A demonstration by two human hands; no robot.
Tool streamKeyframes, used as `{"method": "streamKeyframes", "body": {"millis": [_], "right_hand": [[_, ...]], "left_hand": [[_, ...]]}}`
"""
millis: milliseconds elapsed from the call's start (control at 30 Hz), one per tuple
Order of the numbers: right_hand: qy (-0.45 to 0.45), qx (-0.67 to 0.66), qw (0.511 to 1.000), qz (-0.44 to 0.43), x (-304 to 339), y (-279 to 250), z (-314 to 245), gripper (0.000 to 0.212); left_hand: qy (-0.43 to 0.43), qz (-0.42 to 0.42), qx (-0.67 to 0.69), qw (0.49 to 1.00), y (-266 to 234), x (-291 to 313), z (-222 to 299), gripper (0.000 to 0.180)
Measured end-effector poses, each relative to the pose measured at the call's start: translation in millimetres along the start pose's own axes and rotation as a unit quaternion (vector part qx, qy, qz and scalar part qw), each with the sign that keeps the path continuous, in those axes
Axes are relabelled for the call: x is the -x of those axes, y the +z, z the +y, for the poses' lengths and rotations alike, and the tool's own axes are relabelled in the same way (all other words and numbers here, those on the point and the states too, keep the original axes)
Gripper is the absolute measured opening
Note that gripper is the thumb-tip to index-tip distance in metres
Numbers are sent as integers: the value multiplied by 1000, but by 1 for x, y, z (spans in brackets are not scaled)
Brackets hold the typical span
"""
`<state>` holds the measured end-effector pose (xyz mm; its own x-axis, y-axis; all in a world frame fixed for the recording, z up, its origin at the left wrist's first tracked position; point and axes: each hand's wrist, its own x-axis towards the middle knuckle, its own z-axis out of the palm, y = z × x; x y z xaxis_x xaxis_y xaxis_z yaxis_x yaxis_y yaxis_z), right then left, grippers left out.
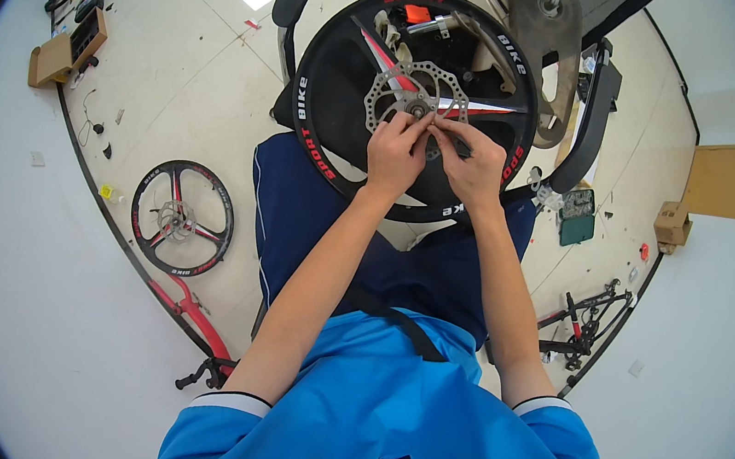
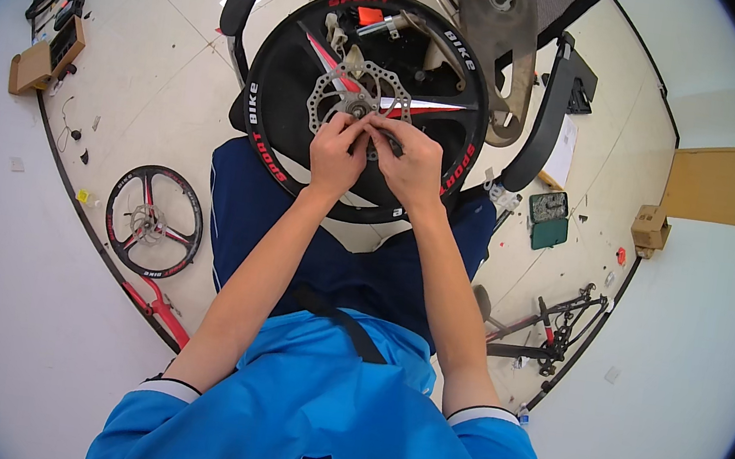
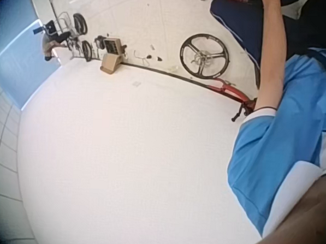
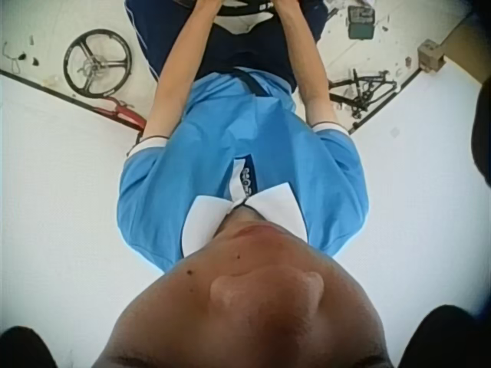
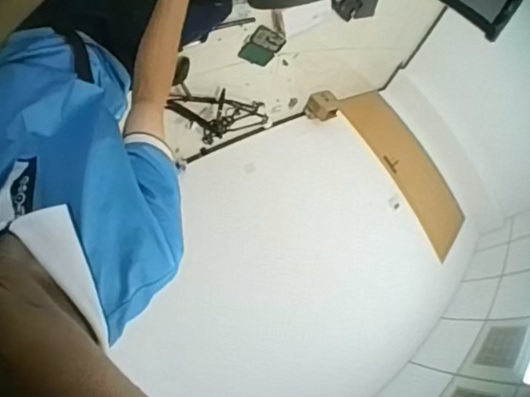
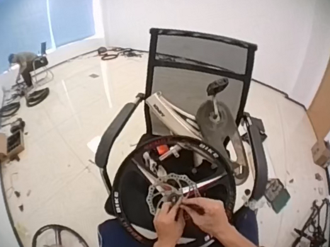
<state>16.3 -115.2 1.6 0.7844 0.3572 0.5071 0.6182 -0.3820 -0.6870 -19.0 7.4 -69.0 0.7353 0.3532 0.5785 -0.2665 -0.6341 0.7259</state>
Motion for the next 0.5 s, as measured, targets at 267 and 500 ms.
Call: {"method": "streamKeyframes", "body": {"millis": [267, 500], "right_hand": [[-27, 43, 999, -14, -2, 2, -4, 16], [-42, 65, 997, -19, -4, 5, 1, 18]], "left_hand": [[-70, 29, 88, 993, 2, 4, -1, 25], [-14, 37, 40, 998, 3, 0, -3, 10]]}}
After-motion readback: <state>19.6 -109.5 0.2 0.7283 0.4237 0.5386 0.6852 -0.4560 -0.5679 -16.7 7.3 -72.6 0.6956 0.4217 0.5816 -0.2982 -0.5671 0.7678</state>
